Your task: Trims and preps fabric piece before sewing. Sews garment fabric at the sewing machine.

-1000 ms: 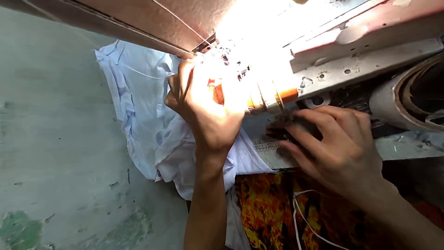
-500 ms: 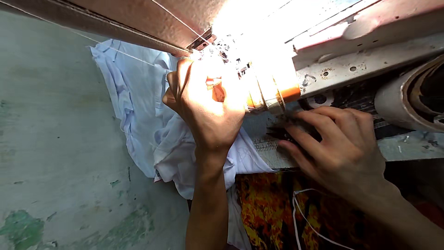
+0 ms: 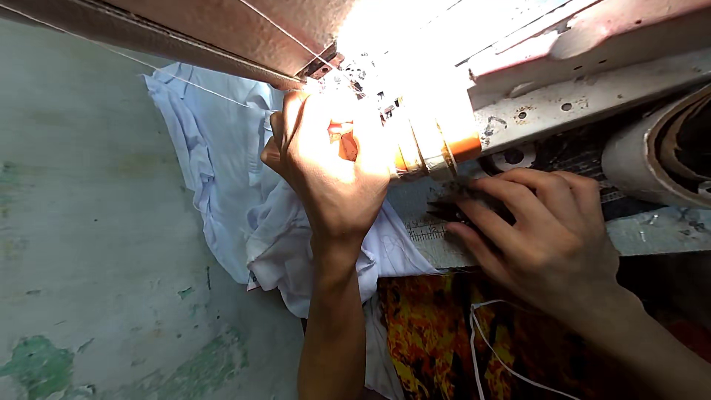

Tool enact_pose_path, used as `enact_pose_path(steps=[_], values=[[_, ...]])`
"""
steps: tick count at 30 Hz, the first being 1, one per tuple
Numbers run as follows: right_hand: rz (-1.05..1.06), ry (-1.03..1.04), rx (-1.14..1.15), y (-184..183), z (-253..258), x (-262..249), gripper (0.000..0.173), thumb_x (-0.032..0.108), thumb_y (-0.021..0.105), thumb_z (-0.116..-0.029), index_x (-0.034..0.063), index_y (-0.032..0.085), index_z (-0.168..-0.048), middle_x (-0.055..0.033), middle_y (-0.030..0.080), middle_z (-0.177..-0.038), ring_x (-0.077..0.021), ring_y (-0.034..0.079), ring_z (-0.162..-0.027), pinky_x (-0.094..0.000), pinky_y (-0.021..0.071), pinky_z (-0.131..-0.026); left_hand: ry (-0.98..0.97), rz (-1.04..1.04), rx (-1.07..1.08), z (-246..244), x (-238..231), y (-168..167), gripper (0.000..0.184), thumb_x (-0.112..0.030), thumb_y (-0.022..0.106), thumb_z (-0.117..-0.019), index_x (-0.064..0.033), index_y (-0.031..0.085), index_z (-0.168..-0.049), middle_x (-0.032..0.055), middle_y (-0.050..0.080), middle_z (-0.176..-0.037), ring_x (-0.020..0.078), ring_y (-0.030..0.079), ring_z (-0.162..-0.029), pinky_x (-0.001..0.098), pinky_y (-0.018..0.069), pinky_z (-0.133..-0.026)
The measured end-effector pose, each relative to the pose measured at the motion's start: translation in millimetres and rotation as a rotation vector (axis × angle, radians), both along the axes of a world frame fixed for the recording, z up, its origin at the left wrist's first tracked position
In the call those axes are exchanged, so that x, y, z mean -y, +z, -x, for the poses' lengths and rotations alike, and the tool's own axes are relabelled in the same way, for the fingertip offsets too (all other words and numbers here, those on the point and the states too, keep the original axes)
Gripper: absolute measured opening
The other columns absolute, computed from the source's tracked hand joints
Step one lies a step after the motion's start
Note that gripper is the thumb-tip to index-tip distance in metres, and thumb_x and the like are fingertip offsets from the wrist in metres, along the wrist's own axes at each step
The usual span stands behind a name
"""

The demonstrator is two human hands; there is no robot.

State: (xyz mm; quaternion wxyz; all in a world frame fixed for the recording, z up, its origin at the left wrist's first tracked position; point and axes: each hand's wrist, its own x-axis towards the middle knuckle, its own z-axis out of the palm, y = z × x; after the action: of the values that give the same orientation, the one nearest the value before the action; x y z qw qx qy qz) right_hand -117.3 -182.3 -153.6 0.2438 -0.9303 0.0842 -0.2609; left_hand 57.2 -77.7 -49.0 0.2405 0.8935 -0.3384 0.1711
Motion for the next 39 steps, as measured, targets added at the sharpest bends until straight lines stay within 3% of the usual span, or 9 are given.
enact_pose_path(steps=[22, 24, 26, 29, 31, 33, 35, 36, 39], values=[[0.036, -0.023, 0.032, -2.4, -1.4, -0.7, 0.038, 0.036, 0.052, -0.1055, 0.006, 0.075, -0.1, -0.0177, 0.071, -0.113, -0.0381, 0.061, -0.113, -0.0551, 0.0393, -0.097, 0.002, 0.15, 0.048, -13.1, 5.1, -6.7, 0.01, -0.018, 0.07, -0.0875, -0.0125, 0.073, -0.08, -0.0035, 0.065, -0.079, 0.0091, 0.059, -0.08, 0.0417, 0.0367, -0.082], [0.045, -0.027, 0.044, -3.2, -1.3, -0.6, 0.037, 0.035, 0.052, -0.1053, 0.0068, 0.076, -0.101, -0.017, 0.071, -0.113, -0.0381, 0.061, -0.114, -0.0545, 0.0394, -0.097, -0.001, 0.115, 0.002, -6.0, 0.8, -1.0, 0.007, -0.017, 0.072, -0.089, -0.0111, 0.076, -0.091, -0.0002, 0.066, -0.088, 0.0119, 0.058, -0.083, 0.0428, 0.0373, -0.08], [0.054, -0.029, 0.059, -4.0, -1.2, -0.4, 0.037, 0.035, 0.053, -0.1052, 0.0068, 0.077, -0.101, -0.0168, 0.072, -0.112, -0.038, 0.061, -0.113, -0.0541, 0.0402, -0.097, -0.017, 0.011, -0.092, 15.9, -10.5, 15.0, 0.03, -0.018, 0.069, -0.0927, -0.0061, 0.069, -0.121, 0.0096, 0.063, -0.114, 0.0206, 0.058, -0.096, 0.0463, 0.0411, -0.081], [0.053, -0.04, 0.077, -5.1, -0.8, 0.0, 0.038, 0.035, 0.053, -0.105, 0.0063, 0.077, -0.101, -0.0163, 0.072, -0.11, -0.0372, 0.063, -0.111, -0.0537, 0.0423, -0.097, -0.302, 0.028, -0.297, 46.7, -48.1, 35.1, 0.047, -0.031, 0.061, -0.1009, -0.0051, 0.058, -0.14, 0.007, 0.062, -0.126, 0.012, 0.061, -0.1, 0.0302, 0.0517, -0.082], [0.057, -0.062, 0.085, -6.4, -1.3, -0.5, 0.038, 0.036, 0.053, -0.1047, 0.007, 0.077, -0.099, -0.015, 0.072, -0.109, -0.036, 0.063, -0.111, -0.0528, 0.0438, -0.098, -0.749, 0.217, -0.691, 51.9, -91.6, 40.4, 0.037, -0.038, 0.061, -0.1023, -0.0093, 0.067, -0.125, 0.0023, 0.071, -0.119, 0.0112, 0.069, -0.104, 0.0308, 0.0597, -0.089], [0.062, -0.084, 0.095, -7.8, -2.5, -1.5, 0.037, 0.035, 0.053, -0.1044, 0.0073, 0.076, -0.098, -0.0148, 0.072, -0.112, -0.0357, 0.062, -0.114, -0.0523, 0.0438, -0.098, -0.908, 0.519, -0.887, 44.8, -116.1, 40.0, 0.032, -0.043, 0.058, -0.1027, -0.0173, 0.074, -0.095, -0.0051, 0.073, -0.081, 0.0056, 0.069, -0.071, 0.0234, 0.0575, -0.063], [0.067, -0.101, 0.116, -8.6, -3.4, -2.5, 0.035, 0.035, 0.054, -0.1039, 0.0078, 0.076, -0.1, -0.0154, 0.071, -0.116, -0.0362, 0.061, -0.116, -0.0524, 0.043, -0.098, -0.562, 0.691, -0.696, 23.7, -111.7, 41.7, 0.037, -0.047, 0.047, -0.1054, -0.026, 0.072, -0.088, -0.0163, 0.06, -0.063, -0.0042, 0.054, -0.052, 0.0149, 0.0451, -0.049], [0.066, -0.103, 0.13, -9.0, -2.5, -3.3, 0.034, 0.034, 0.054, -0.1035, 0.0081, 0.076, -0.102, -0.0154, 0.071, -0.117, -0.0364, 0.061, -0.117, -0.0524, 0.0429, -0.098, -0.401, 0.625, -0.53, 6.9, -100.3, 40.1, 0.032, -0.036, 0.043, -0.1091, -0.0235, 0.069, -0.096, -0.0161, 0.058, -0.068, -0.0046, 0.051, -0.055, 0.0142, 0.0441, -0.052], [-0.002, -0.088, 0.236, -5.4, -1.5, -4.2, 0.027, 0.028, 0.06, -0.1022, 0.0074, 0.076, -0.11, -0.0156, 0.071, -0.111, -0.0336, 0.063, -0.104, -0.0482, 0.0452, -0.088, -0.375, 0.204, -0.168, -39.0, -54.8, 26.8, 0.028, -0.004, 0.051, -0.1001, 0.0032, 0.069, -0.12, 0.0097, 0.066, -0.106, 0.0083, 0.062, -0.091, 0.0223, 0.0528, -0.08]])
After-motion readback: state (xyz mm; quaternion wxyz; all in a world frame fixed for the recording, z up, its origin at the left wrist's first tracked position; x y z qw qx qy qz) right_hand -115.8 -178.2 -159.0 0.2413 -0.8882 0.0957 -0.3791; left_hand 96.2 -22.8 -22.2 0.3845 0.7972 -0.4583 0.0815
